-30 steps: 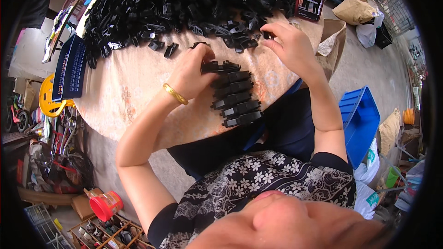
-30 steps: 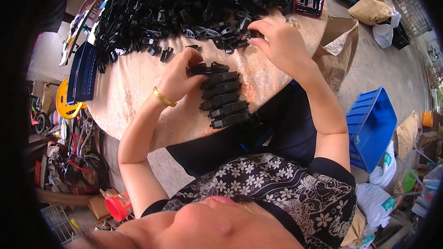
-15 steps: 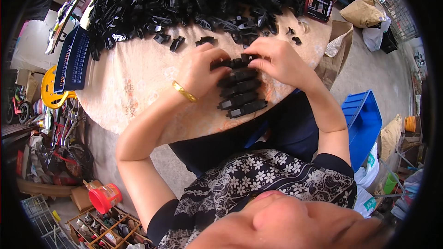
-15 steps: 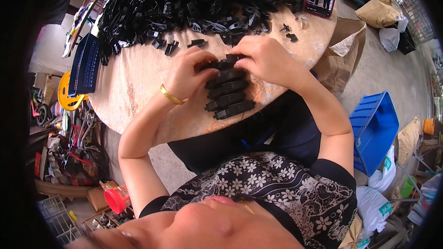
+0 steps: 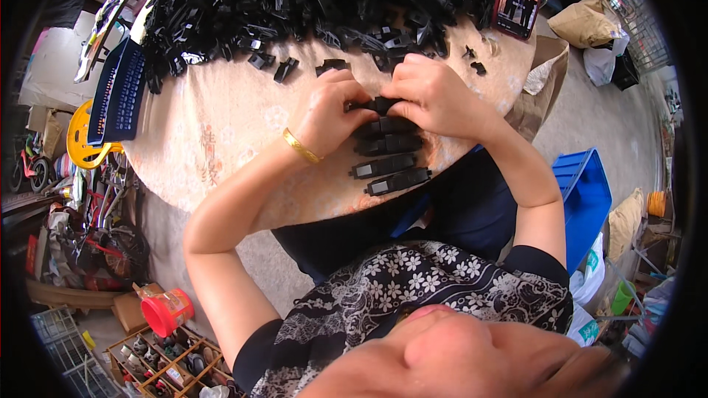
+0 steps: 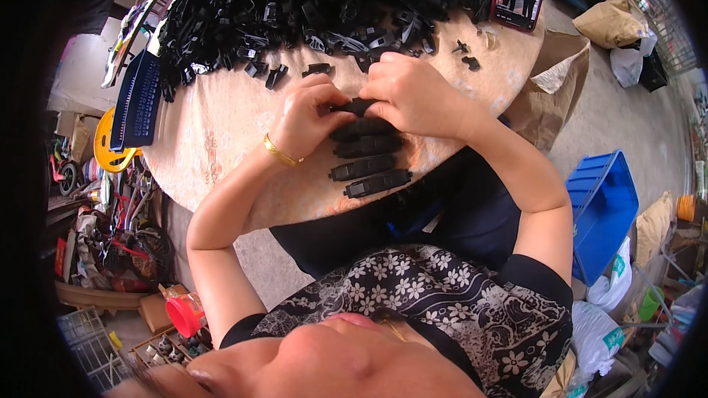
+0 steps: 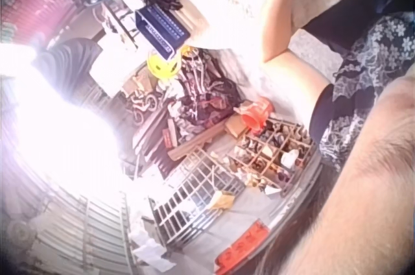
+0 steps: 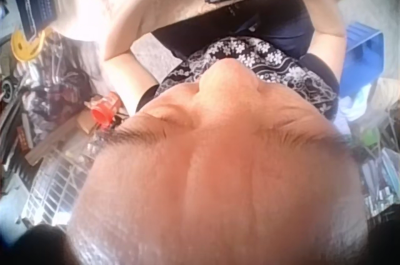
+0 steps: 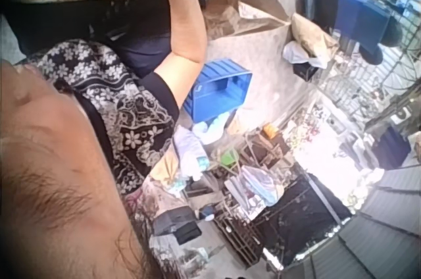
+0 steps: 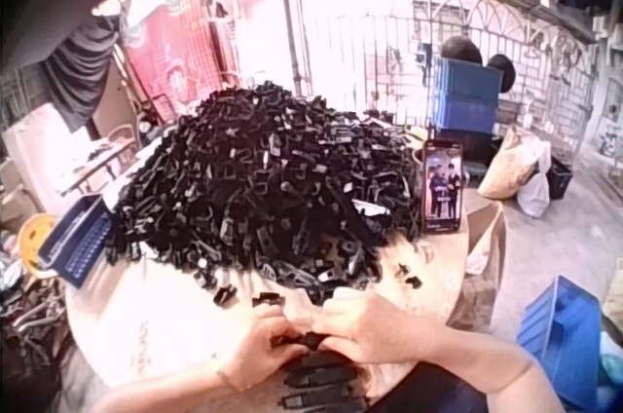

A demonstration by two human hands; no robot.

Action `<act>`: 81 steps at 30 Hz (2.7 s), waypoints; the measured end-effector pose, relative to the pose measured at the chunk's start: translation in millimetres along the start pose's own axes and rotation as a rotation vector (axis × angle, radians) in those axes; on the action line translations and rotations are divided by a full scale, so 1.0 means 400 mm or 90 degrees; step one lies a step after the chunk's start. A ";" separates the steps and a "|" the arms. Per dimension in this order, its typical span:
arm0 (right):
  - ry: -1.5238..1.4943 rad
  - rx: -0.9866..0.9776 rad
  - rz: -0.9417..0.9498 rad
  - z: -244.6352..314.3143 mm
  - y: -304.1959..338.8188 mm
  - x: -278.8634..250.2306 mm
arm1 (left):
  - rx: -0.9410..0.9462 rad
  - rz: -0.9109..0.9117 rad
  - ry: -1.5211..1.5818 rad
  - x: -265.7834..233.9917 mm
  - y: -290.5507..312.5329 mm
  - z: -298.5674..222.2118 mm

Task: The person assembles plastic components by fitting smaller pieces into bases by hand and stacks the assembled parts on the table.

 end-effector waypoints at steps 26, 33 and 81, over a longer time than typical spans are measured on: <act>0.136 0.146 -0.048 -0.030 0.056 -0.032 | 0.046 -0.007 -0.255 -0.022 -0.011 -0.015; -0.097 0.242 -0.055 -0.007 0.047 -0.062 | 0.075 -0.004 -0.072 0.012 -0.002 -0.017; 0.119 0.127 -0.049 0.005 0.034 -0.011 | 0.055 -0.020 -0.273 -0.032 0.001 -0.050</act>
Point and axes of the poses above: each hand's wrist, its own y-axis away from the middle knuckle, its own x-axis out of the palm, z = x × y, the point moved 2 cm from there along -y, towards the middle knuckle, and after that the axes turned 13 degrees about z, right-handed, at the moved point
